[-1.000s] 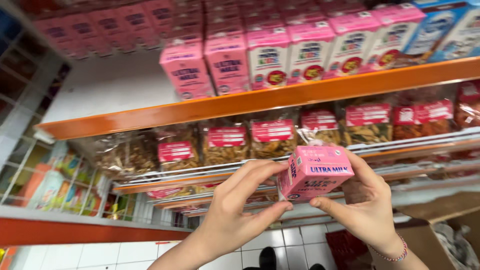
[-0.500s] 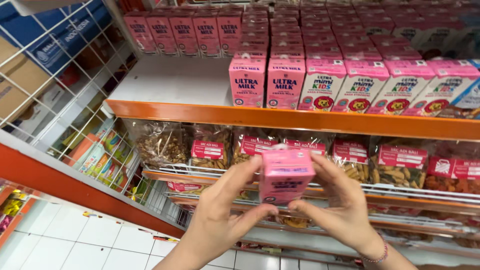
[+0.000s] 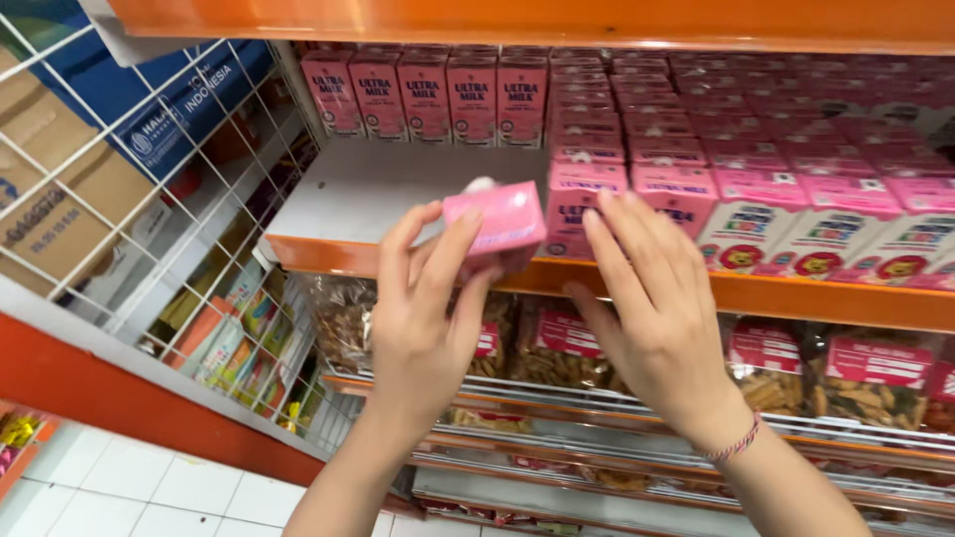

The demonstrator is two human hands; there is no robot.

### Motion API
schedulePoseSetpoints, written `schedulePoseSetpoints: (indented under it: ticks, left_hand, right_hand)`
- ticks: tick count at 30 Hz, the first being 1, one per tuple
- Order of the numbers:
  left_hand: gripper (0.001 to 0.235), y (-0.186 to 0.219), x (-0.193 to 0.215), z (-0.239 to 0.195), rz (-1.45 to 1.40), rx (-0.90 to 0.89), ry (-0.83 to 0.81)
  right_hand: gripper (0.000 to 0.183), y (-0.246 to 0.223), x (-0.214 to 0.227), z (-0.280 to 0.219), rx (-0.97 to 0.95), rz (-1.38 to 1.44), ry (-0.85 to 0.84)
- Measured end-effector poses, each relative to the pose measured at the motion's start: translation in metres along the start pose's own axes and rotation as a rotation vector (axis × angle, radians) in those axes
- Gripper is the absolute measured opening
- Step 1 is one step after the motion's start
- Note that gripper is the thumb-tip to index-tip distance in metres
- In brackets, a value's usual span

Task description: The person repeatedly picks up pink Ultra Milk cartons from a cardboard box, wipes them with a cloth, and places them on a refrigerated shelf. The person handles the cartons one at a time, using a cloth to clean each before arranging them on the shelf.

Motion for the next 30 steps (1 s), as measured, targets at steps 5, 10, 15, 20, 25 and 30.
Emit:
schedulePoseSetpoints:
  ticks: [5,10,15,20,25,30]
  left_hand:
    - [0.060,-0.039,-0.019,0.024,-0.012,0.052,-0.067]
    - [0.064,-0.053,-0.023,0.027,-0.090,0.087,-0.182]
    - [0.067,-0.058,-0.016,0.028,-0.218,0.050,-0.180]
    - [0.069,-0.055,-0.014,0.032,-0.189,0.092,-0.231]
    - [0.081,-0.053,-0.010,0.027,-0.194,0.031,-0.265]
    - [0.062,-0.038,-0.034,-0.002,-0.049,-0.213,-0.042]
  right_hand:
    - [0.069,-0.005,-0.014,0.028,-0.075,-0.159,-0.055]
    - [0.060,-0.004,-0.018,0.030,-0.138,-0.173,-0.018]
    - [0.058,-0.006,-0.022,0.029,-0.181,-0.183,0.001]
    - [0.058,-0.012,-0.022,0.033,-0.212,-0.202,0.003]
    - [0.057,-0.014,-0.021,0.033,-0.206,-0.214,-0.002]
    - [0.045,-0.010,-0.026,0.008,-0.156,-0.222,0.058]
Point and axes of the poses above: each hand's wrist, its own z-axis towards the middle knuckle, its own x-axis out of the back of the hand, y = z × x, the point moved 1 cm from there along z, towards the middle knuckle, and after that the axes turned 12 degrees about -y, right-handed, at the moved point
